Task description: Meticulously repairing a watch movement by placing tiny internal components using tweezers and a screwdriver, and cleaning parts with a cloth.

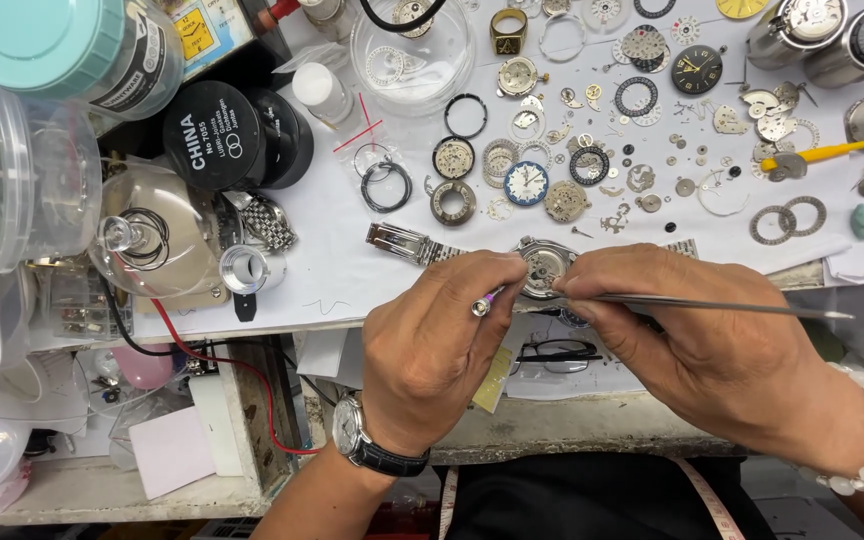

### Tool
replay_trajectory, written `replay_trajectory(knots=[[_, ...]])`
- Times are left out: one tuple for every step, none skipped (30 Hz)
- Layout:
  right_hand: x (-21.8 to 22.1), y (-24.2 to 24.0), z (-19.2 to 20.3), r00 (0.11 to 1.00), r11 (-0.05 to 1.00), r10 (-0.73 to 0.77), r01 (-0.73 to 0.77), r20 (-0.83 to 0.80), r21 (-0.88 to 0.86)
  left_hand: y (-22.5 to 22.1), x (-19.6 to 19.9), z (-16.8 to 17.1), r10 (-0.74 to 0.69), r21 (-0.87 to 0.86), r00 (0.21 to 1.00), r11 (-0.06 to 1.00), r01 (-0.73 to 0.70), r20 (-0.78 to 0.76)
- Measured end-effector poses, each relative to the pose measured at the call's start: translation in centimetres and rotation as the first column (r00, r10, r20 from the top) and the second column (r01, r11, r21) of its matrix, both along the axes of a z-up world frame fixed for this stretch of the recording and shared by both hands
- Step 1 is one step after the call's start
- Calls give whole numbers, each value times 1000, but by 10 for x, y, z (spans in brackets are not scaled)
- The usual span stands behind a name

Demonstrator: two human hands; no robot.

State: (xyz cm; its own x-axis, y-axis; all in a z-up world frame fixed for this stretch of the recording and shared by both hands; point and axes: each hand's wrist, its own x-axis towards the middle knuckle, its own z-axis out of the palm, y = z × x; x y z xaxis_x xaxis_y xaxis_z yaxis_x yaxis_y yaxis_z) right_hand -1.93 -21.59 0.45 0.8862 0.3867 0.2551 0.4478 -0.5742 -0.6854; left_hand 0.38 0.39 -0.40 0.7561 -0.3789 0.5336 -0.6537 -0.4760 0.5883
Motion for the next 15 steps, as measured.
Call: replay_trajectory(knots=[[1, 0, -1, 1000, 1000, 0, 0, -2, 1, 0, 0, 0, 0, 1, 1000, 1000, 0, -2], [2, 0, -2, 1000, 1000, 15, -15, 16, 9, 0, 0, 0, -3, -2, 1000, 1000, 3, 6], [2, -1, -2, 999, 999, 29, -30, 33, 18, 0, 1, 0, -6, -4, 1000, 1000, 6, 14], [2, 0, -2, 999, 999, 30, -31, 36, 17, 0, 0, 0, -5, -4, 1000, 1000, 5, 17], [1, 1, -1, 999, 1000, 17, -17, 27, 17, 0, 0, 0, -2, 0, 1000, 1000, 2, 8], [2, 1, 0, 1000, 1000, 3, -3, 24, 16, 0, 0, 1, 1, 4, 1000, 1000, -1, 5], [0, 1, -2, 999, 1000, 3, -4, 32, 16, 0, -1, 1, 1, 3, 1000, 1000, -1, 13], [-1, 1, -3, 1000, 1000, -6, 6, 29, 24, -1, -1, 1, 8, 0, 1000, 1000, -8, 10], [-1, 2, -4, 1000, 999, -16, 15, 27, 32, -1, -1, 2, 14, -4, 1000, 1000, -14, 7], [-2, 2, -5, 999, 999, -10, 8, 42, 33, -1, -2, 3, 20, -3, 1000, 1000, -20, 22], [-2, 2, -6, 999, 998, -24, 22, 32, 57, -1, -2, 3, 29, -19, 999, 999, -28, 14], [-4, 2, -7, 999, 996, -39, 37, 15, 78, -2, -3, 3, 35, -37, 999, 999, -35, 0], [-5, 3, -6, 999, 996, -34, 32, 25, 78, -1, -4, 2, 40, -38, 999, 998, -40, 10], [-7, 3, -5, 997, 990, -79, 76, 19, 117, -1, -5, 0, 50, -78, 999, 996, -50, -1], [-8, 3, -4, 992, 981, -123, 119, 11, 155, -2, -5, -3, 59, -118, 998, 991, -60, -11]])
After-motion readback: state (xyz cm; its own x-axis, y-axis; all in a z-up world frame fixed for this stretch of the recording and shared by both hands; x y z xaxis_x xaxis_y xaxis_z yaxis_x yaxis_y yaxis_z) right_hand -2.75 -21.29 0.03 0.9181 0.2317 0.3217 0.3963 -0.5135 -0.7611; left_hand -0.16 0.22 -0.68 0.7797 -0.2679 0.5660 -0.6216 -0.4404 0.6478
